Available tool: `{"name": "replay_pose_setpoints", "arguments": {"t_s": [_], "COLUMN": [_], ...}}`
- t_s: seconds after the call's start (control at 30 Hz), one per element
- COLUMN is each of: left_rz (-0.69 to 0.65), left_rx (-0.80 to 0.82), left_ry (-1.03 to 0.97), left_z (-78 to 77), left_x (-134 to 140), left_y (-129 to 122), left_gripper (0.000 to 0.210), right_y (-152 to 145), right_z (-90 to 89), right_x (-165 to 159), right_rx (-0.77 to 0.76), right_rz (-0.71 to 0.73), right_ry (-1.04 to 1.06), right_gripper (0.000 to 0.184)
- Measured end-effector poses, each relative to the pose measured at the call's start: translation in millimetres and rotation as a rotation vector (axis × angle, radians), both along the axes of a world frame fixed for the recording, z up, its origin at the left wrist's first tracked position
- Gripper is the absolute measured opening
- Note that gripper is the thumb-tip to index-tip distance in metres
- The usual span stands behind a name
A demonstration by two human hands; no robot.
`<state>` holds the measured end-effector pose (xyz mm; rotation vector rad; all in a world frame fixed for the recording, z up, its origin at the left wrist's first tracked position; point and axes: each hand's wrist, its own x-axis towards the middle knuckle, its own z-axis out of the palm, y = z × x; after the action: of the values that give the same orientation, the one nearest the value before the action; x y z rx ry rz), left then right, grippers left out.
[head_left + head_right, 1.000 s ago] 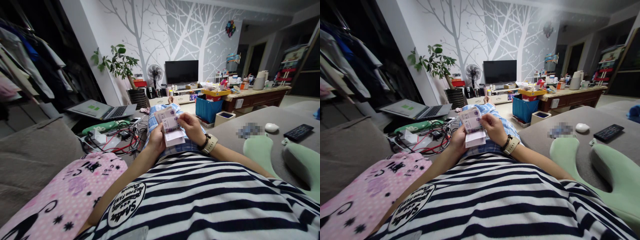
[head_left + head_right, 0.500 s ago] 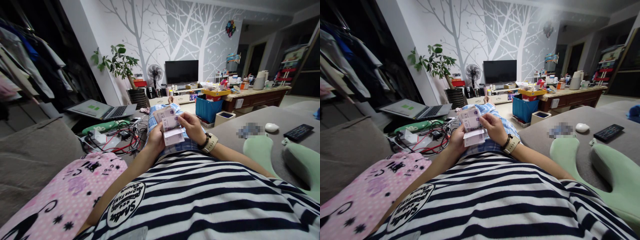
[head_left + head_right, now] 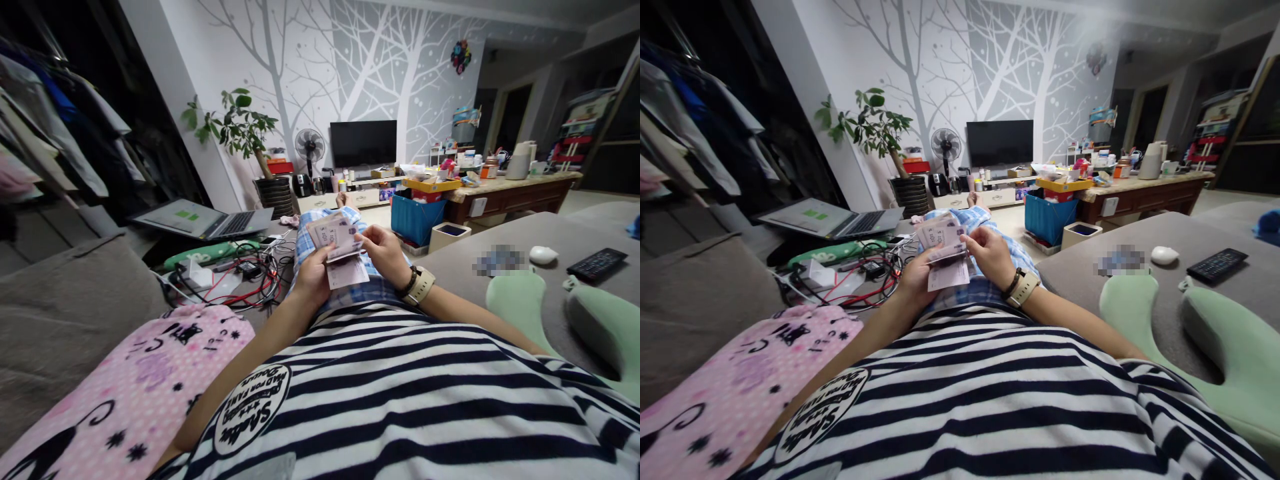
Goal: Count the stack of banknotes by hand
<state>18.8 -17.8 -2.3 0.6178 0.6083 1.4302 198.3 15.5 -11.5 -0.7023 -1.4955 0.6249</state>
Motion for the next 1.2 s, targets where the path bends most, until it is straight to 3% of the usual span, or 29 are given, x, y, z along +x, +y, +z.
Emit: {"name": "replay_pose_setpoints", "arguments": {"t_s": [0.23, 0.4, 0.6, 1.2], "left_rz": [0.051, 0.047, 0.017, 0.060], "left_rx": [0.042, -0.009, -0.007, -0.047], "left_ry": [0.037, -0.010, -0.027, -0.006], "left_z": [-0.3, 6.7, 6.5, 20.1], "left_x": [1.0, 7.3, 7.5, 18.7], "left_y": [-3.0, -5.5, -2.7, -17.7], "left_gripper": [0.063, 0.051, 0.053, 0.052], "right_y": [-3.0, -7.2, -9.8, -16.1], "right_z": [2.4, 4.0, 4.2, 7.7], "right_x": [2.3, 2.4, 0.4, -3.0], "right_rx": [0.003, 0.026, 0.028, 0.033], "right_rz": [0.018, 0.042, 0.062, 0.096], "right_ry": [-0.049, -0.057, -0.048, -0.007], "right_gripper": [0.060, 0.066, 0.072, 0.065]}}
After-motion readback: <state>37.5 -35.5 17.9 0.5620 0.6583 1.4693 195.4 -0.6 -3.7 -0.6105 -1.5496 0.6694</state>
